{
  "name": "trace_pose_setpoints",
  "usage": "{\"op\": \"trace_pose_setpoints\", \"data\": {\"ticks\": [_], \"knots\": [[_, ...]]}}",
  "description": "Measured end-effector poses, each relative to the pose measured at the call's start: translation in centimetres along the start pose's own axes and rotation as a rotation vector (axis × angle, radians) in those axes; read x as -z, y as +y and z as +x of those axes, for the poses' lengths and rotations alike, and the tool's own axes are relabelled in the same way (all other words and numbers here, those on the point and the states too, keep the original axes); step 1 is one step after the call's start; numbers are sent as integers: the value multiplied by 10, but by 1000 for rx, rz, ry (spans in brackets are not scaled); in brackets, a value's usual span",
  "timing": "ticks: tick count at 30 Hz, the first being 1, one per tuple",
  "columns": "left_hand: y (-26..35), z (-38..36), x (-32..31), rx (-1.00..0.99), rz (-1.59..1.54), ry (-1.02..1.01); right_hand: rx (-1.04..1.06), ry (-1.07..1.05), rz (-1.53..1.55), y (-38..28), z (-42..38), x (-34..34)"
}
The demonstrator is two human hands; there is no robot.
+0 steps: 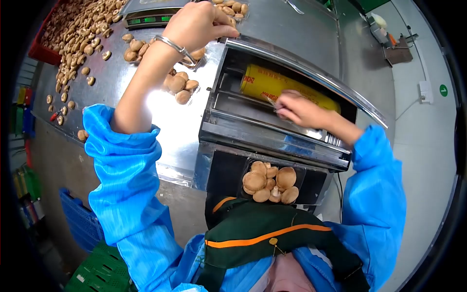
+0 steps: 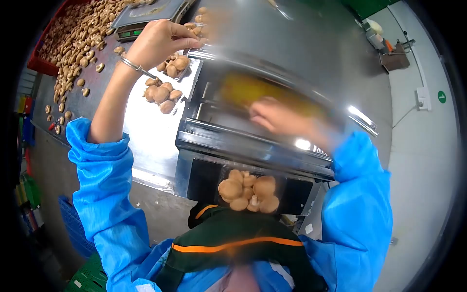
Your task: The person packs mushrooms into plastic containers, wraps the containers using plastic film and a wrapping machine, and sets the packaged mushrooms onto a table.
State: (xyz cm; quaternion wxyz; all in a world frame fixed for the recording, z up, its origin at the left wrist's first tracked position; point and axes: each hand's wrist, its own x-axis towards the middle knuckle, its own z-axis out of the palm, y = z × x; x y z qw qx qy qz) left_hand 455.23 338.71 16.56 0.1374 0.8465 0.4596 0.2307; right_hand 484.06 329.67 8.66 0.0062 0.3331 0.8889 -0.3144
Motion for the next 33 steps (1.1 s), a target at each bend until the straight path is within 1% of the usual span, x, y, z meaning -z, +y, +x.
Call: {"op": "trace_pose_setpoints", "data": {"ticks": [1, 3, 4, 5, 6, 7, 9, 11, 13, 15, 17, 20, 21, 22, 23, 24, 25, 27, 28, 29, 30, 31, 32, 33], "knots": [[1, -3, -1, -19, 35, 19, -203, 24, 249, -23, -14, 11], [5, -13, -3, -63, 109, 47, -90, 265, 190, -45, -42, 13], [7, -20, -7, 26, 41, 15, -131, 281, 308, -60, -54, 9], [10, -29, -11, 1, 34, 39, -169, 299, 424, -72, -65, 4], [9, -38, -17, -47, 78, 71, -50, 412, 381, -74, -71, -9], [6, -47, -24, -94, 121, 101, -42, 504, 481, -89, -78, -15], [5, -65, -36, -182, 173, 208, 64, 588, 371, -116, -89, -8], [2, -78, -50, -142, 131, 238, 129, 675, 353, -140, -95, -8], [3, -92, -65, -5, 79, 249, 151, 771, 412, -160, -95, -23], [0, -103, -73, 27, 35, 232, 127, 850, 439, -177, -98, -29], [5, -118, -71, 277, -350, 90, 94, 927, 454, -188, -105, -34], [39, -137, -53, 86, -192, 216, 87, 813, 331, -190, -109, -45], [69, -142, -46, -183, -313, 133, 70, 775, 267, -191, -109, -48], [115, -147, -43, -196, -403, 47, 79, 837, 219, -189, -107, -57], [145, -148, -51, -296, -343, -29, 77, 894, 168, -189, -105, -66], [159, -149, -65, -327, -329, -141, 70, 889, 135, -192, -104, -66], [170, -150, -80, -361, -302, -246, 186, 907, 8, -186, -106, -71], [174, -150, -96, -361, -308, -169, 143, 964, -96, -185, -133, -60], [181, -146, -99, -367, -349, 22, -96, 1160, -212, -158, -156, -65], [183, -147, -99, -344, -345, 60, -345, 1332, -325, -127, -187, -69], [185, -147, -99, -311, -361, 41, -770, 1563, 297, -110, -210, -59], [189, -147, -97, -273, -373, 23, -900, 1675, 457, -55, -242, -62], [195, -148, -95, -228, -410, 3, -1007, 1570, 667, 4, -274, -83], [199, -149, -95, -229, -413, 17, -1089, 1455, 875, 41, -293, -96]]}}
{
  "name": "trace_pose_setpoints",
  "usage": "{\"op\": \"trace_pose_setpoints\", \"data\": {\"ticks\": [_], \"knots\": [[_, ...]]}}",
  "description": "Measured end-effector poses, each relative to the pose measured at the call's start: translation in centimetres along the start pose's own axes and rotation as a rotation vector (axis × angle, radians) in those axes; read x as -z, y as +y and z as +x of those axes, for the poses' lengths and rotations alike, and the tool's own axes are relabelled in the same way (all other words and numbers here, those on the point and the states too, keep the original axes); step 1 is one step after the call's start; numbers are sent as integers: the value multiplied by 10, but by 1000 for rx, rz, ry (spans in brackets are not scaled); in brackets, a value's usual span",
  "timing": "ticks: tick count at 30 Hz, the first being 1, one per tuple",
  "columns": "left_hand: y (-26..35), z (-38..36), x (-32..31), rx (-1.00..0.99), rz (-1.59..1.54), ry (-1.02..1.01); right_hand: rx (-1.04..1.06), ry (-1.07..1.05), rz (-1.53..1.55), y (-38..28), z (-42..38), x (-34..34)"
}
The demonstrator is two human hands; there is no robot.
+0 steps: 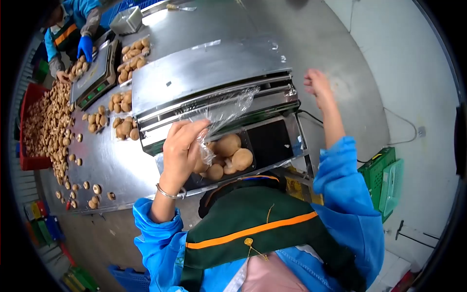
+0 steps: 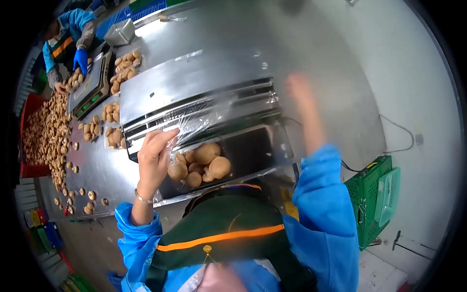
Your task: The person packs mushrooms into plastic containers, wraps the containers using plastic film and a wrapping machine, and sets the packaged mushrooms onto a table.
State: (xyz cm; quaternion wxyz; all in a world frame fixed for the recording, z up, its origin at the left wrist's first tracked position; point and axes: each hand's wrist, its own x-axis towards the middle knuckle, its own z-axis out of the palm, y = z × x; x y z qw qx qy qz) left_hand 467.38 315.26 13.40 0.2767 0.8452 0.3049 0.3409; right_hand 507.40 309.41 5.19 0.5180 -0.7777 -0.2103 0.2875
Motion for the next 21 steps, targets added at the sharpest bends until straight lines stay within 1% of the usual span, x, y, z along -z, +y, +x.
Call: {"op": "trace_pose_setpoints", "data": {"ticks": [2, 3, 6, 7, 10, 11, 14, 15, 18, 19, 20, 21], "knots": [[7, 3, -4, 3, 4, 57, -297, -139, 59, -10, 10, -16], [7, 3, -3, 52, 7, 49, -325, -239, 137, -1, 21, -20], [13, 5, -4, 35, 39, 54, -316, -341, 256, 6, 31, -24], [17, 7, -5, 19, 32, 45, -336, -337, 348, 8, 32, -24], [19, 2, -8, 85, 11, 45, -494, -399, 478, 19, 51, -20], [19, 0, -10, 106, 3, 63, -516, -492, 545, 25, 57, -17], [22, -12, -9, 175, 34, 41, -476, -484, 339, 33, 63, -1], [19, -20, -11, 187, 12, 31, -400, -385, 178, 13, 41, 3], [24, -27, -13, 136, -11, 79, 442, -51, -283, 0, -12, -4], [28, -27, -12, 173, -27, 91, 399, -229, -194, -21, -51, -16], [30, -28, -11, 171, -23, 105, 344, -406, -102, -39, -95, -34], [31, -27, -11, 166, -15, 117, 646, -424, -332, -43, -126, -56]]}}
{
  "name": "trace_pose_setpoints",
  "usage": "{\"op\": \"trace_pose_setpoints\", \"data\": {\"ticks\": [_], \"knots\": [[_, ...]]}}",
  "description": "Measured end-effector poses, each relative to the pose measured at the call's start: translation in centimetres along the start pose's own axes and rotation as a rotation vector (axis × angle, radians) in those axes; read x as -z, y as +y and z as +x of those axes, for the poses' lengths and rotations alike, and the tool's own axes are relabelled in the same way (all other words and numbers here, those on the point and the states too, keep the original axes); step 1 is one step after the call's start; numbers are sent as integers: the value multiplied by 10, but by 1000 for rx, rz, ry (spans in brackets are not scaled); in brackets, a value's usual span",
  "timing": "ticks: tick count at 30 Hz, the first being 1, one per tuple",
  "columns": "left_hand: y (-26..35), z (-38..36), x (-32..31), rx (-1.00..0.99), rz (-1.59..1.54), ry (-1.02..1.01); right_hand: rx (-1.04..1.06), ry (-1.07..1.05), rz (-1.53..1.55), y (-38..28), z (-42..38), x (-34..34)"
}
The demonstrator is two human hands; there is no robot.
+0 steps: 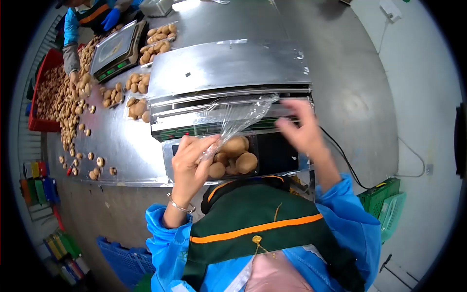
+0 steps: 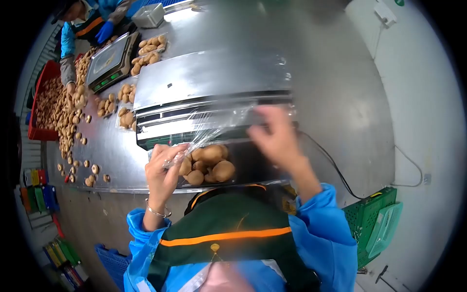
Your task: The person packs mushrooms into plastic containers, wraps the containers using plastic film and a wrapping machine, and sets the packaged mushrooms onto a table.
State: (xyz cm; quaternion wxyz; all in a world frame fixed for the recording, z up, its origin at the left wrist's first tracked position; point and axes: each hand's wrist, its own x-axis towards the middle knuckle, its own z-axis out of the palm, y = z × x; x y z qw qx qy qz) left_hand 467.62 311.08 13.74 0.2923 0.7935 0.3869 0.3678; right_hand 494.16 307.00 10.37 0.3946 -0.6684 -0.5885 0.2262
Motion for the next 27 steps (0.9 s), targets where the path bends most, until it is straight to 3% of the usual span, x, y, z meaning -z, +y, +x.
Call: {"op": "trace_pose_setpoints", "data": {"ticks": [1, 3, 6, 7, 9, 11, 13, 15, 17, 21, 23, 25, 26, 27], "knots": [[1, 3, 1, -9, 9, 19, 263, -49, -273, -16, -2, -18], [2, 4, 3, 19, -24, 39, 376, -5, -487, -16, 10, -45], [-8, 5, 11, -43, -35, 34, 406, 101, -449, 2, 32, -25], [-10, 5, 11, -83, -42, 36, 325, 103, -442, 3, 35, -5], [-13, 8, 10, -95, -96, 49, -101, 255, -187, 56, 44, 14], [-16, 12, 15, 12, -147, 69, 82, 166, -295, 79, 51, 18], [-13, 19, 21, 102, -225, 114, 416, 152, -517, -8, 53, 1], [-13, 29, 20, 94, -293, 146, 481, 12, -331, -51, 46, -39], [-16, 35, 26, -91, -304, 109, 551, -213, -226, -60, 50, -66], [-117, 39, 83, 300, -312, 602, 301, -60, 20, -64, 48, -68], [-232, 41, 86, 710, -474, 396, 375, -75, -78, -70, 45, -69], [-261, 48, 73, 822, -691, 249, 410, -56, -99, -78, 44, -72], [-242, 51, 75, 934, -743, 251, 365, -31, -93, -82, 44, -72], [-245, 51, 74, 925, -815, 263, 352, -31, -94, -85, 44, -72]]}}
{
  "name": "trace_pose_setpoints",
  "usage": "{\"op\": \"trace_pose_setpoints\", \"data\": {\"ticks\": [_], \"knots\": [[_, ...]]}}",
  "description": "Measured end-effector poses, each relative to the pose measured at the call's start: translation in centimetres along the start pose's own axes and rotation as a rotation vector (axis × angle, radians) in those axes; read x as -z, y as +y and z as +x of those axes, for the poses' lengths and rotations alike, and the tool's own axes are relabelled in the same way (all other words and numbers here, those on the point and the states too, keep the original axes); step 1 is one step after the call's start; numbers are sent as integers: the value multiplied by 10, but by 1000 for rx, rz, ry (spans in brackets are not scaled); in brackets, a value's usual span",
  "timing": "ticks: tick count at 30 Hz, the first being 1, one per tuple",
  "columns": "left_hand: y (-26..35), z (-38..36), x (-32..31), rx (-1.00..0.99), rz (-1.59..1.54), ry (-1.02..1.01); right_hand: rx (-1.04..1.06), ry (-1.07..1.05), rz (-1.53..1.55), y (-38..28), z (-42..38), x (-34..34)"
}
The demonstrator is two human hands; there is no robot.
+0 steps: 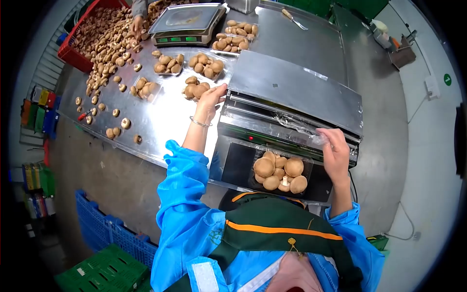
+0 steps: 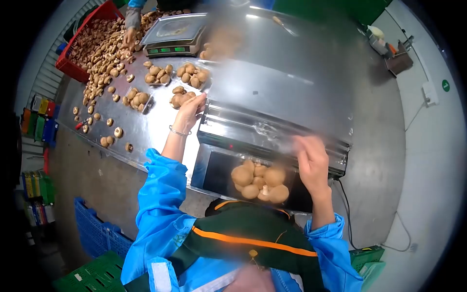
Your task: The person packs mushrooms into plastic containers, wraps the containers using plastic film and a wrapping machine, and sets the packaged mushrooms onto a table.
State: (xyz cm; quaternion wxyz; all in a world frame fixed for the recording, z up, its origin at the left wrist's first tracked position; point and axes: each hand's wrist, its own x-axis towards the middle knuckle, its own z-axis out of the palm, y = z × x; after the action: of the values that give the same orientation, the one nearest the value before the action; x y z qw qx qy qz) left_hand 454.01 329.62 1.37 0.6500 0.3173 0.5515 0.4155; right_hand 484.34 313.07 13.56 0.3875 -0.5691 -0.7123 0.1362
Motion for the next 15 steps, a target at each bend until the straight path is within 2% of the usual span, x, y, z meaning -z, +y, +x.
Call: {"op": "trace_pose_setpoints", "data": {"ticks": [2, 3, 6, 7, 10, 11, 12, 14, 15], "knots": [[-4, 3, 2, 16, -129, -39, -31, -5, 2, -3, -1, -1], [-4, 3, 4, 100, -162, -40, -24, -7, -22, -4, -1, -1], [-12, -13, 14, 80, -125, 15, -89, -2, 12, -10, 0, 4], [-19, -15, 24, 18, -101, -8, -76, -21, -4, -10, -2, 5], [-28, -49, 17, -410, 33, 197, -8, -54, -64, -10, -16, 7], [-16, -73, 1, -534, 246, 166, 48, -75, -109, -12, -20, 5], [0, -101, -23, -659, 454, 116, 92, -93, -163, -13, -25, 4], [15, -139, -70, -1033, 851, -325, 49, -119, -140, -16, -34, -2], [15, -153, -97, -1055, 1013, -404, 42, -92, -95, -14, -37, -5]]}}
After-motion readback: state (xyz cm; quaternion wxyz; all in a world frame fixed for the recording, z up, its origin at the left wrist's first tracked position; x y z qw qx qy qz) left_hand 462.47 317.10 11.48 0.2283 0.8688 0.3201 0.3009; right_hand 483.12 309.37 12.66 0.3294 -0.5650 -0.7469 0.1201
